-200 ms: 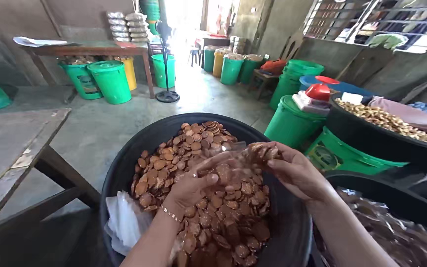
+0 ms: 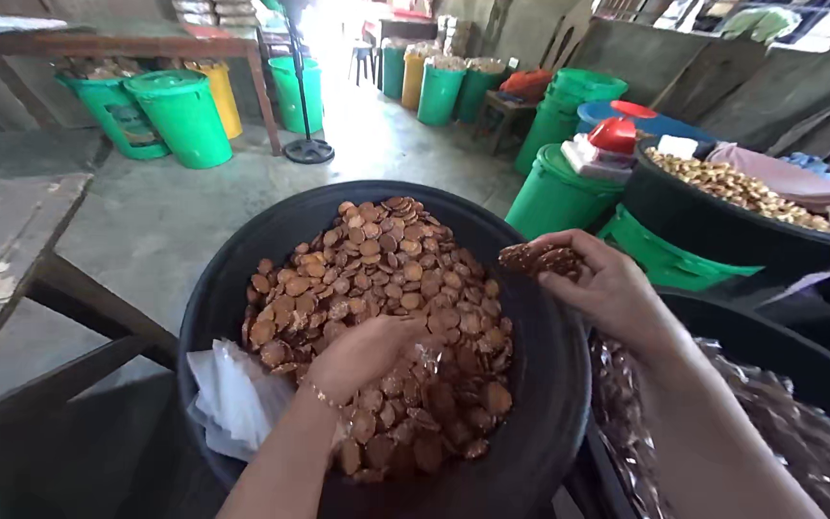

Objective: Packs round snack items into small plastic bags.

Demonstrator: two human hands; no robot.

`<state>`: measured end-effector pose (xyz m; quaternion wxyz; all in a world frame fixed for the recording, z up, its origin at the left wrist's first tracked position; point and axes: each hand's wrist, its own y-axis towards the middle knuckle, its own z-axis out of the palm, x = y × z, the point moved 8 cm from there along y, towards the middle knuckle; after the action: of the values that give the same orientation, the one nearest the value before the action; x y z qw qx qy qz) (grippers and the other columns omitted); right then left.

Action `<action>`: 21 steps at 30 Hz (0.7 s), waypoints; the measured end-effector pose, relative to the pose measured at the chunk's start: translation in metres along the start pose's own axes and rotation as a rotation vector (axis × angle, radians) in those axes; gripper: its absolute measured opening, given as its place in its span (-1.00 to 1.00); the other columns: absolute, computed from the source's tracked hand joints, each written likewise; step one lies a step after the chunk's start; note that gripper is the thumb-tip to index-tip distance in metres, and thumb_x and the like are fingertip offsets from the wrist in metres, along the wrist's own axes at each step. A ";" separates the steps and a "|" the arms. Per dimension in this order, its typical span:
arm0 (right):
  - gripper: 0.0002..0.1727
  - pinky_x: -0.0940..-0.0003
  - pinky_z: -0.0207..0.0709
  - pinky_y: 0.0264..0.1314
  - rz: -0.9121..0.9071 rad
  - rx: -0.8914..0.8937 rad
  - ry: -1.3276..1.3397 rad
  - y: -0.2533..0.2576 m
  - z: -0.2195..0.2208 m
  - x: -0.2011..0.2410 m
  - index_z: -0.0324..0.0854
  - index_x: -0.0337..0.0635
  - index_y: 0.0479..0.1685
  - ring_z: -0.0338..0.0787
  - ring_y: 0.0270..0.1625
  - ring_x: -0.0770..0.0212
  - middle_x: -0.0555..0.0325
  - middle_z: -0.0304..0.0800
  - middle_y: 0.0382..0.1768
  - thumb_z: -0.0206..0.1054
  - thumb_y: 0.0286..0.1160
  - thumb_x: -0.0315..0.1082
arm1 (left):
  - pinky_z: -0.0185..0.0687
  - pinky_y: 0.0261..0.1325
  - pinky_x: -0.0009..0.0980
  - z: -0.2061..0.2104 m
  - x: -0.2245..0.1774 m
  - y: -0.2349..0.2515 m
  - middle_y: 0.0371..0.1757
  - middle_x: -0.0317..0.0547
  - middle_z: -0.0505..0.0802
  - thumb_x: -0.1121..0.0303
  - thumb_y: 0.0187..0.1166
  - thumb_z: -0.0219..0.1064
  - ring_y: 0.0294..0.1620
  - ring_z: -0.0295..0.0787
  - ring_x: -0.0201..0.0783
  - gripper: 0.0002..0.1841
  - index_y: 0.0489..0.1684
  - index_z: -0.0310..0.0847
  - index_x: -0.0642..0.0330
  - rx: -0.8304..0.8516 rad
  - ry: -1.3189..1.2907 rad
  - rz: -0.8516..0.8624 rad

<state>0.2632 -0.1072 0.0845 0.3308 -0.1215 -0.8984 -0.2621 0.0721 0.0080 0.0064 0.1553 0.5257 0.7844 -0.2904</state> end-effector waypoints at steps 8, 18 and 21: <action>-0.58 -0.13 0.50 0.46 0.331 0.502 -0.072 0.000 0.089 -0.071 0.55 -0.42 0.37 0.70 0.35 -0.16 -0.35 0.69 0.28 0.35 0.54 -0.49 | 0.82 0.19 -0.35 -0.027 0.018 -0.012 0.51 -0.11 0.70 0.52 0.68 0.17 0.22 0.83 -0.25 -0.45 0.70 0.33 0.19 -0.295 -0.980 0.384; -0.24 -0.45 0.37 0.50 0.224 1.047 -0.673 -0.008 0.190 -0.076 0.13 -0.38 0.75 0.53 0.52 -0.52 -0.53 0.53 0.45 0.37 0.54 -0.50 | 0.78 0.25 -0.22 -0.027 0.031 0.003 0.45 -0.03 0.72 0.56 0.69 0.04 0.29 0.80 -0.13 -0.53 0.59 0.41 0.27 -0.324 -1.318 0.336; -0.42 -0.22 0.44 0.55 0.293 0.707 -0.328 0.013 0.152 -0.066 0.29 -0.38 0.66 0.65 0.47 -0.30 -0.41 0.62 0.40 0.24 0.64 -0.49 | 0.80 0.26 -0.21 -0.033 0.037 0.003 0.42 -0.01 0.76 0.47 0.68 0.17 0.29 0.82 -0.09 -0.57 0.53 0.49 0.24 -0.354 -1.462 0.432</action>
<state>0.2375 -0.0155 -0.0521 0.2386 -0.1671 -0.9470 0.1353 0.0620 0.0568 0.0112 0.7671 0.3093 0.3979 -0.3970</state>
